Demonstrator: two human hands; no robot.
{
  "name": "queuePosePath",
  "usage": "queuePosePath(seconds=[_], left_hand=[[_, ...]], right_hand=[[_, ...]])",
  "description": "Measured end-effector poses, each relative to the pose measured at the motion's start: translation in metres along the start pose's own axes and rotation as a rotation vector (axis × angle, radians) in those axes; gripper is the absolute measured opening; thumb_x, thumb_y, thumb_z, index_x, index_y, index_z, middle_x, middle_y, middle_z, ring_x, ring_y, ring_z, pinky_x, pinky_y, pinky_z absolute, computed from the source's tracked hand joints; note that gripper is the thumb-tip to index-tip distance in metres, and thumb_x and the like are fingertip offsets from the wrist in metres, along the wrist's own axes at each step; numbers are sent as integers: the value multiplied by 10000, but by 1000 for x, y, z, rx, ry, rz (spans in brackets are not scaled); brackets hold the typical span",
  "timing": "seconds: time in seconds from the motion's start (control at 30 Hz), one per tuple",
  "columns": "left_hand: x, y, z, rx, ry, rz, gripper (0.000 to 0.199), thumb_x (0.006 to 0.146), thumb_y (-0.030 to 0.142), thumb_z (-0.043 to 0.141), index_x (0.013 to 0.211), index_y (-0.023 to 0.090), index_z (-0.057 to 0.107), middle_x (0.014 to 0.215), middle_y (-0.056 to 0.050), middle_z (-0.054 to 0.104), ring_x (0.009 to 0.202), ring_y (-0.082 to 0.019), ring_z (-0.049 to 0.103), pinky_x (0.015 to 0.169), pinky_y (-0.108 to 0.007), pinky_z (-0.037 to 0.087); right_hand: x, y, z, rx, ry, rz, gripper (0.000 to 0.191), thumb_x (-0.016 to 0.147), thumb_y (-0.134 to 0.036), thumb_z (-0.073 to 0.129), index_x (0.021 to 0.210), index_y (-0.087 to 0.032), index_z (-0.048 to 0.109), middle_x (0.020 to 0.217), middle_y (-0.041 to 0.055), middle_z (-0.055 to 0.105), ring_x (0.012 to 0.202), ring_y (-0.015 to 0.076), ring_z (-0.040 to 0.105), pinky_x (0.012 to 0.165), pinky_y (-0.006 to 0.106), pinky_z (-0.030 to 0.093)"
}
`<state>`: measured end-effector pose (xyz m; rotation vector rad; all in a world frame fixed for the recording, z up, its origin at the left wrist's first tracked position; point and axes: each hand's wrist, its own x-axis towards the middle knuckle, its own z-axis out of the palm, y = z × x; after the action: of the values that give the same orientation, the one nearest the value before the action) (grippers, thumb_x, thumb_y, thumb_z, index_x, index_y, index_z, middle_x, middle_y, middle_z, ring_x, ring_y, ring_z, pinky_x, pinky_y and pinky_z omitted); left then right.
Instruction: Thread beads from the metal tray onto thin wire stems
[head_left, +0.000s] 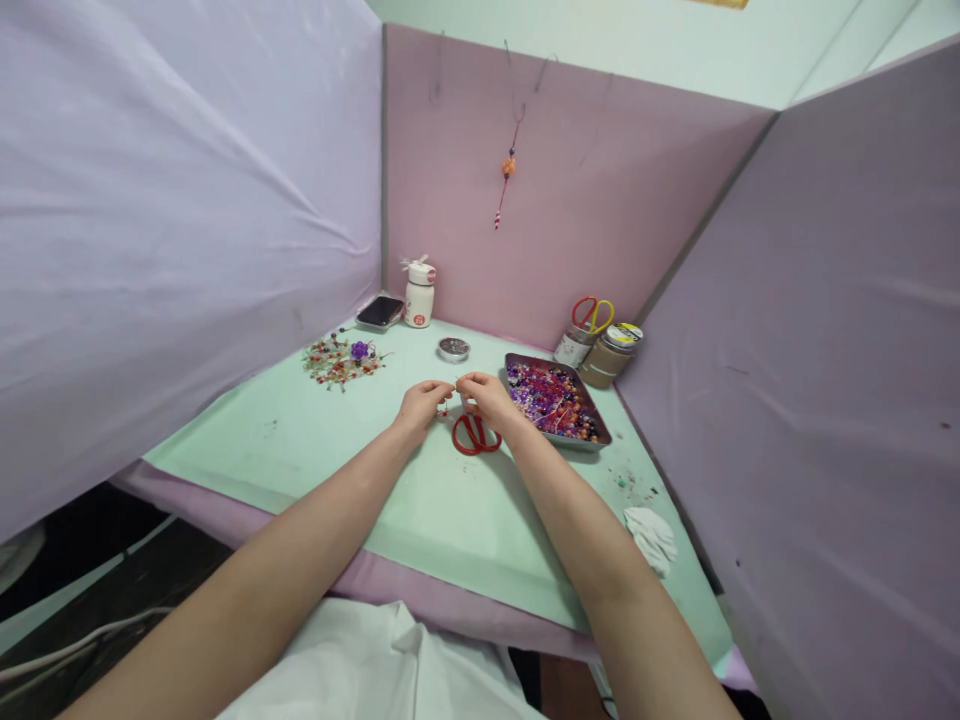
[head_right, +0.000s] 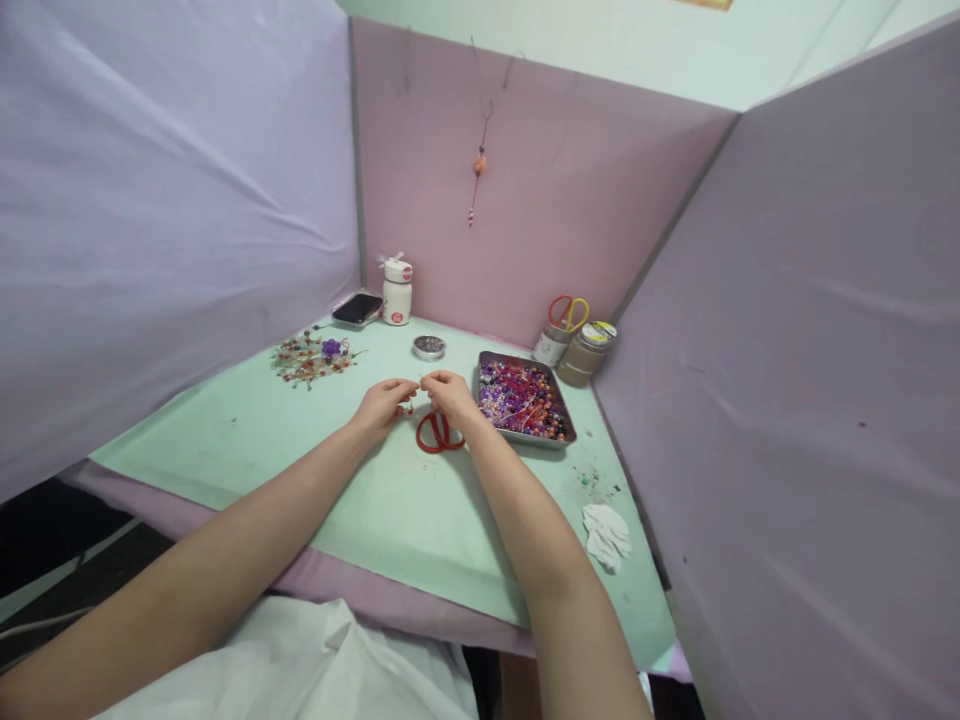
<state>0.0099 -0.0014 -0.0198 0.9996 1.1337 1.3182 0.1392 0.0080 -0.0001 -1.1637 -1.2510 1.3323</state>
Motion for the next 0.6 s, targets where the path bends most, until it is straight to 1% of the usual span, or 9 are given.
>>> queuePosePath(seconds=[0.13,0.23,0.33,0.43,0.53,0.6], left_hand=[[2,-1,0,-30,8,14,223,544,327,709,678,156,662,706,-55,610,682,-143,501,504,-229,312],[3,-1,-1,-65,19,23,235,536,330,725,680,154,664,697,-57,603,676,-142,499,498,-223,313],[3,0,-1,-111,20,19,238,529,323,736,678,151,664,696,-49,593,668,-132,495,499,-221,314],[3,1,0,-167,3,-6,239,518,307,745,675,148,661,674,-28,577,636,-109,483,502,-220,309],[3,1,1,-238,-29,-42,249,503,292,760,675,147,654,614,0,546,583,-90,463,501,-223,304],[4,1,1,-270,-37,-62,258,495,284,771,676,146,650,588,11,528,561,-83,450,497,-221,299]], right_hand=[[0,-2,-1,101,-43,120,87,574,-158,552,638,-172,494,538,-59,393,483,50,301,422,201,173],[0,-3,-2,111,-96,175,90,573,-137,532,632,-171,474,539,-53,401,467,42,265,414,200,135],[-1,-4,-2,84,-147,218,88,573,-124,550,621,-163,487,543,-43,421,463,39,279,410,200,121],[-4,-4,-2,52,-218,226,101,581,-128,598,613,-157,507,554,-38,442,473,39,312,409,199,143],[-7,-3,-2,19,-298,188,118,612,-178,631,623,-162,515,557,-42,451,495,46,355,424,192,207],[-8,-3,-2,-16,-301,170,123,628,-196,631,632,-169,511,555,-47,446,502,52,369,437,191,243]])
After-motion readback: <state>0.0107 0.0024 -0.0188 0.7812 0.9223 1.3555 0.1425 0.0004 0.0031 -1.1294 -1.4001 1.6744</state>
